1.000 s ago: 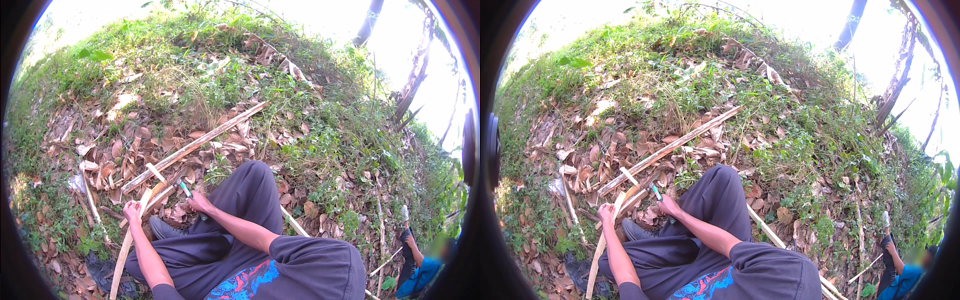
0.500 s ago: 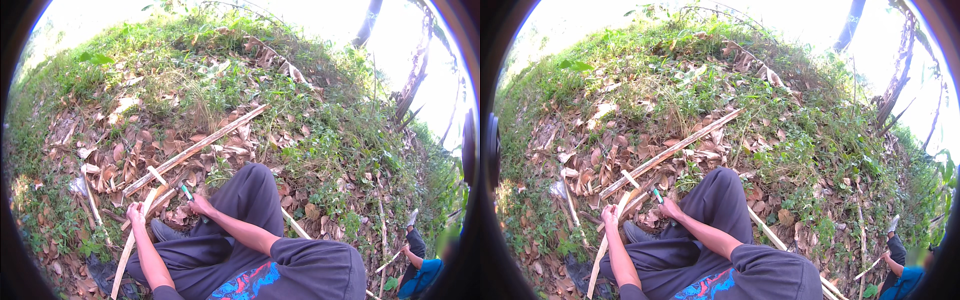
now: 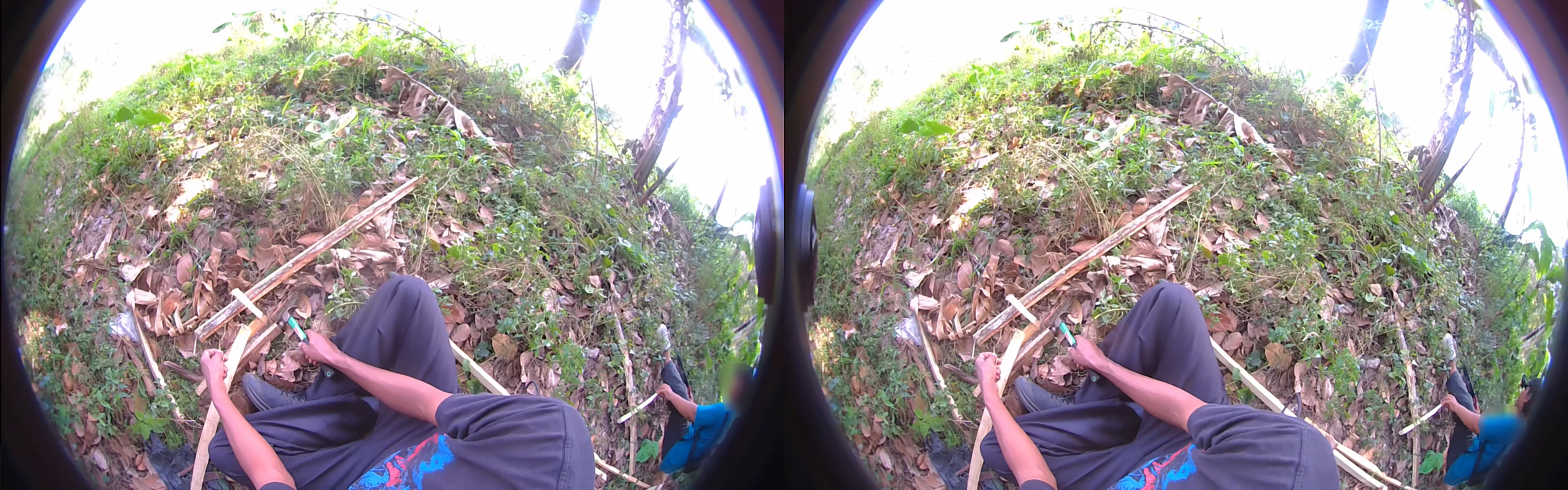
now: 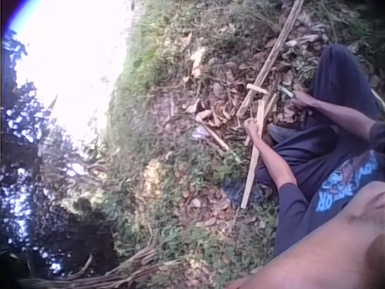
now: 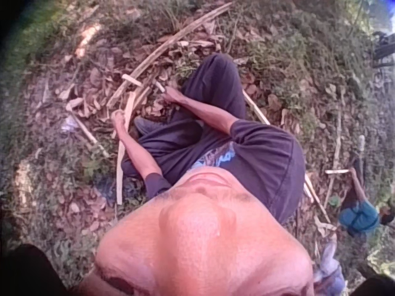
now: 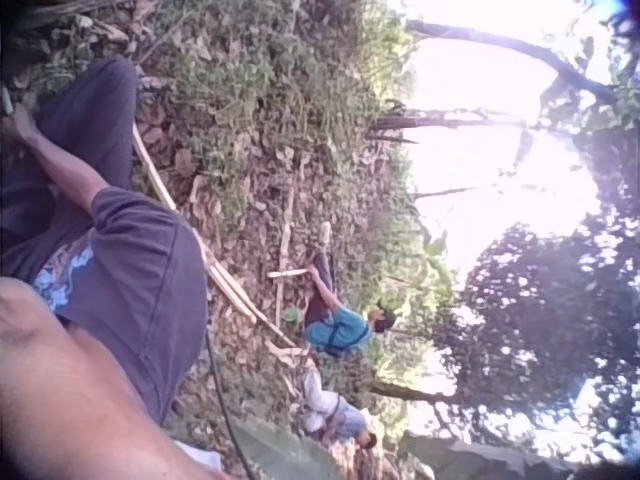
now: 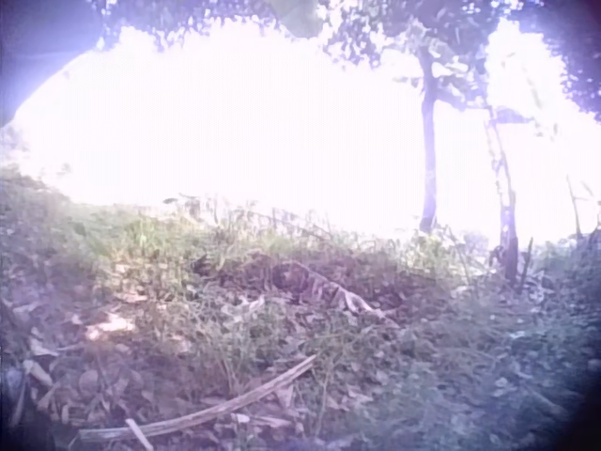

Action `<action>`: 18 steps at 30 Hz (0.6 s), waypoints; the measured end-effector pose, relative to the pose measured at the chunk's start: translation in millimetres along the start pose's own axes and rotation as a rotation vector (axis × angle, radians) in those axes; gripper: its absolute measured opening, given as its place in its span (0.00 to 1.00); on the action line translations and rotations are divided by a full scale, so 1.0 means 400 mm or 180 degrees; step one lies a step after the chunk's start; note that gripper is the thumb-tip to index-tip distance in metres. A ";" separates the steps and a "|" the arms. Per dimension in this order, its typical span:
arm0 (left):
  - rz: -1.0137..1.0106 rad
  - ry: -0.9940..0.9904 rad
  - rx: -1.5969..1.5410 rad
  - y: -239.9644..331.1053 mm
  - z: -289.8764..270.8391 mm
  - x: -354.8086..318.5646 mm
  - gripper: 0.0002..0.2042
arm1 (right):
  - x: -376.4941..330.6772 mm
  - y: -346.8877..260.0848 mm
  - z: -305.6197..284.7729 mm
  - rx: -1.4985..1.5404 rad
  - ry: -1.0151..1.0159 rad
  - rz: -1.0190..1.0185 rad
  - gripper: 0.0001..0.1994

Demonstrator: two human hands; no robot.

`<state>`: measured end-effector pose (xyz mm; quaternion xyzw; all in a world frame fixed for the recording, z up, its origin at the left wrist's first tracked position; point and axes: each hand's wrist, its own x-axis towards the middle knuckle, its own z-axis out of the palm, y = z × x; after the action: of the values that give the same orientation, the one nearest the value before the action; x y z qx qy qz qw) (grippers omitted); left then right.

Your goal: The person sits on the ground and uses a green-handled knife to carve and shape a long, thin piece of light-colored wood. They hold the wood with their left hand and repeatedly scrape the blade along its length to remove thin strips of material.

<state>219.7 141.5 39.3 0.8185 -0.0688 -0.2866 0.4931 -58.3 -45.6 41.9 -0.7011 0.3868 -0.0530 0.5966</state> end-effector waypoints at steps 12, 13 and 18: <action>0.0967 0.1579 0.1305 0.069 -0.209 -0.062 0.03 | 0.009 0.026 0.012 0.0093 0.0029 -0.0128 0.12; 0.0973 0.1650 0.1212 0.087 -0.219 -0.090 0.03 | 0.005 0.021 0.009 0.0070 0.0017 -0.0088 0.12; 0.1754 0.2801 0.1028 0.168 -0.249 -0.156 0.05 | -0.008 0.013 -0.002 0.0036 0.0055 -0.0107 0.12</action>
<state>233.1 208.8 156.2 0.8782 -0.1111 0.2372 0.4002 -63.4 -44.2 38.5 -0.7037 0.3798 -0.0713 0.5962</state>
